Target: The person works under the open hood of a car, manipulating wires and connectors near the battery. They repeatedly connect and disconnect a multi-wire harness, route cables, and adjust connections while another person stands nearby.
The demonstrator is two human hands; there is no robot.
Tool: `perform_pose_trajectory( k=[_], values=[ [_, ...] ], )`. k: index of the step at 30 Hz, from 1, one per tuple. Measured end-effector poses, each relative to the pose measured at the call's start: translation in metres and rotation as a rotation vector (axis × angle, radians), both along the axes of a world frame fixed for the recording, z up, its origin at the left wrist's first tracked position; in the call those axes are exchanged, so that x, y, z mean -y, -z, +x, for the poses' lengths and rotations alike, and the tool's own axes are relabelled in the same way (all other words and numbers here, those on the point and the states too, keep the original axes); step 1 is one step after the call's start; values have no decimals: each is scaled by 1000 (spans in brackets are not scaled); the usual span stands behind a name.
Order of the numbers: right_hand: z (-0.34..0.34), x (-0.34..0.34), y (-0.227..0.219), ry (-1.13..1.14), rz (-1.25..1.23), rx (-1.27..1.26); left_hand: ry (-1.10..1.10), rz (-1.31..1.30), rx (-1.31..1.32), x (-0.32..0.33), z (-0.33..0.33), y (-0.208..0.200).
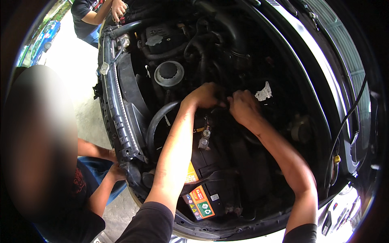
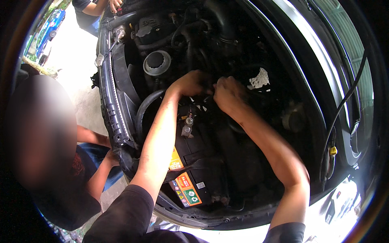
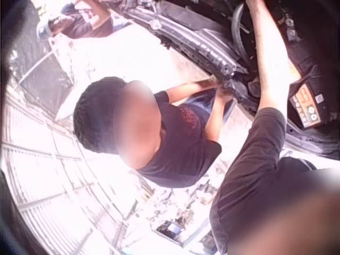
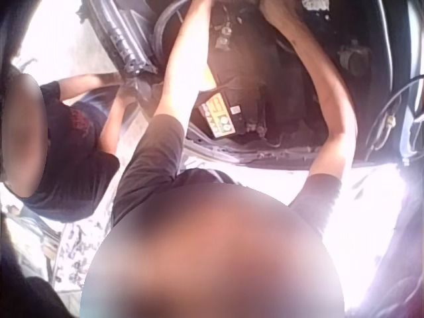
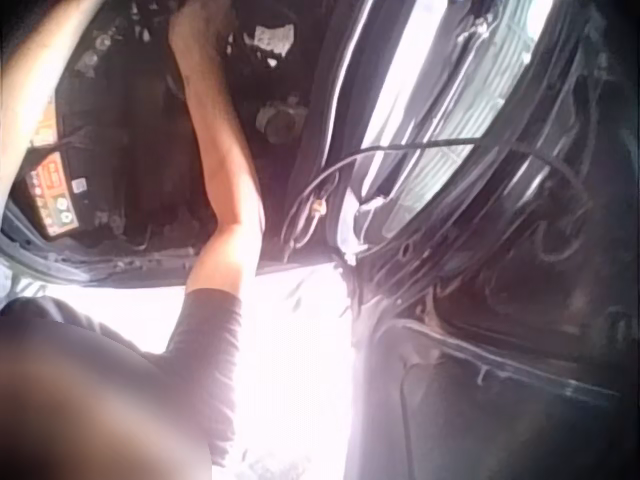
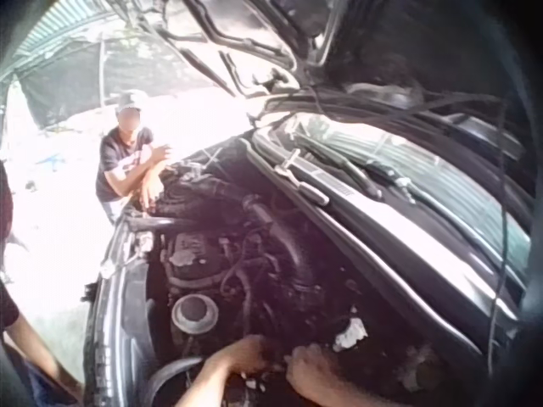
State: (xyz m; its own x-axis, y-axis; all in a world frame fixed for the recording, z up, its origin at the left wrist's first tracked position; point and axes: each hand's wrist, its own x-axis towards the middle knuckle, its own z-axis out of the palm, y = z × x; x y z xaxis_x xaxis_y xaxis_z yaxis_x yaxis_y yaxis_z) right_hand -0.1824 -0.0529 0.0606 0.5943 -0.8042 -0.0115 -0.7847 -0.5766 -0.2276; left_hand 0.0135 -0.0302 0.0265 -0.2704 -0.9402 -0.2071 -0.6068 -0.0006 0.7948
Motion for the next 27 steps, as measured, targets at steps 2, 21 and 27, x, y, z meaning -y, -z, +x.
perform_pose_trajectory(
  k=[2, 21, 27],
  values=[
    [1, 1, -1, 19, 10, 17, -4, 10, -35, 0, 0, -1],
    [-5, -9, -16, -237, 9, -163, 94, -40, -61, 1, 0, 11],
    [-13, -1, 1, -287, 6, -44, 102, 23, -36, 3, 1, 2]
  ],
)
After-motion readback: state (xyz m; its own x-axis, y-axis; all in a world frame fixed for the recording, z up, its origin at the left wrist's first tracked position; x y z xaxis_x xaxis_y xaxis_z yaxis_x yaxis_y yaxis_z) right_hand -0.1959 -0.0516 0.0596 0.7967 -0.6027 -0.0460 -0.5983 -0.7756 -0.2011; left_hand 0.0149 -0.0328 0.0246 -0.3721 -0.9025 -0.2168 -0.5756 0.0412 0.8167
